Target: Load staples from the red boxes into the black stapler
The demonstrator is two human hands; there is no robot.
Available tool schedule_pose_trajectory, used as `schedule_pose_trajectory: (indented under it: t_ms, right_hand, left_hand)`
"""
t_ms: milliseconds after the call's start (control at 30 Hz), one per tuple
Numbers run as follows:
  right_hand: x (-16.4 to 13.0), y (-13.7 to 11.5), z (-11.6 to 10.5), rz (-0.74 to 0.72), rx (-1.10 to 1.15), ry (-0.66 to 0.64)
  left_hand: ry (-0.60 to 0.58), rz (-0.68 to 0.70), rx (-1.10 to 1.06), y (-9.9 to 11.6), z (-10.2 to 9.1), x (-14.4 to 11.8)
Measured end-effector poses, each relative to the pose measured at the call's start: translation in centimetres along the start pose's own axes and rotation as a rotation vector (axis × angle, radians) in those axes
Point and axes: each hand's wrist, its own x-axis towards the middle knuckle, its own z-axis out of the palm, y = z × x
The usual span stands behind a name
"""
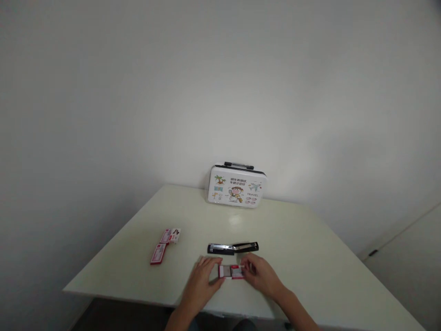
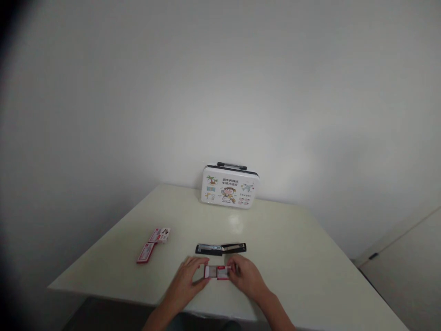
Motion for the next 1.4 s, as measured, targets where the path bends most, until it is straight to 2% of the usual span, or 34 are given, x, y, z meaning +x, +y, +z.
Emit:
schedule_pose_trajectory:
  t_ms: [133, 333, 433, 567, 633, 700, 867, 1000, 1233, 1300, 1400]
  right_hand:
    - [-1.5, 0.6, 0.0, 0.017, 0.080, -0.007]
    - [-1.1, -0.7, 0.6, 0.020, 0.138, -0.043]
    - [-0.7, -1.2, 0.7, 0.014, 0.120, -0.027]
    - [0.3, -1.9, 1.1, -0.025, 0.057, -0.033]
    - [1.0, -2.2, 1.3, -0.040, 0.043, -0.039]
    - [1.7, -2.5, 1.3, -0.047, 0.032, -0.028]
    - [3.7, -2.7, 0.9, -0.056, 0.010, -0.022]
    - [4.5, -2.8, 1.3, -0.086, 0.002, -0.077]
    - [4.8, -3.3, 2.0, -0.089, -0.003, -0.096]
    - [4.8, -3.3, 1.9, -0.068, -0.001, -0.078]
    - [4.5, -3.3, 2.0, 0.027, -0.003, 0.015]
  left_hand:
    - [0.026, -0.047, 0.038, 0.3, 0.6, 0.5]
    - [0.049, -0.096, 0.106, 1.8, 2.7, 0.9]
    - [0.094, -0.125, 0.143, 1.5, 2.2, 1.4]
    - [0.185, -0.182, 0.207, -0.5, 0.4, 3.6]
    - [0.161, -0.173, 0.218, -1.3, -0.2, 4.6]
    - [0.089, -0.138, 0.211, -1.7, -0.5, 5.0]
    - [-0.034, -0.092, 0.186, -1.2, -0.1, 3.6]
    - [-0.051, -0.111, 0.183, -0.7, 0.0, 2.6]
    - [-0.059, -0.114, 0.164, -0.7, -0.2, 2.8]
    - [-0.058, -0.113, 0.157, -0.7, -0.2, 2.8]
    - [-0.058, -0.116, 0.149, -0.8, -0.2, 2.8]
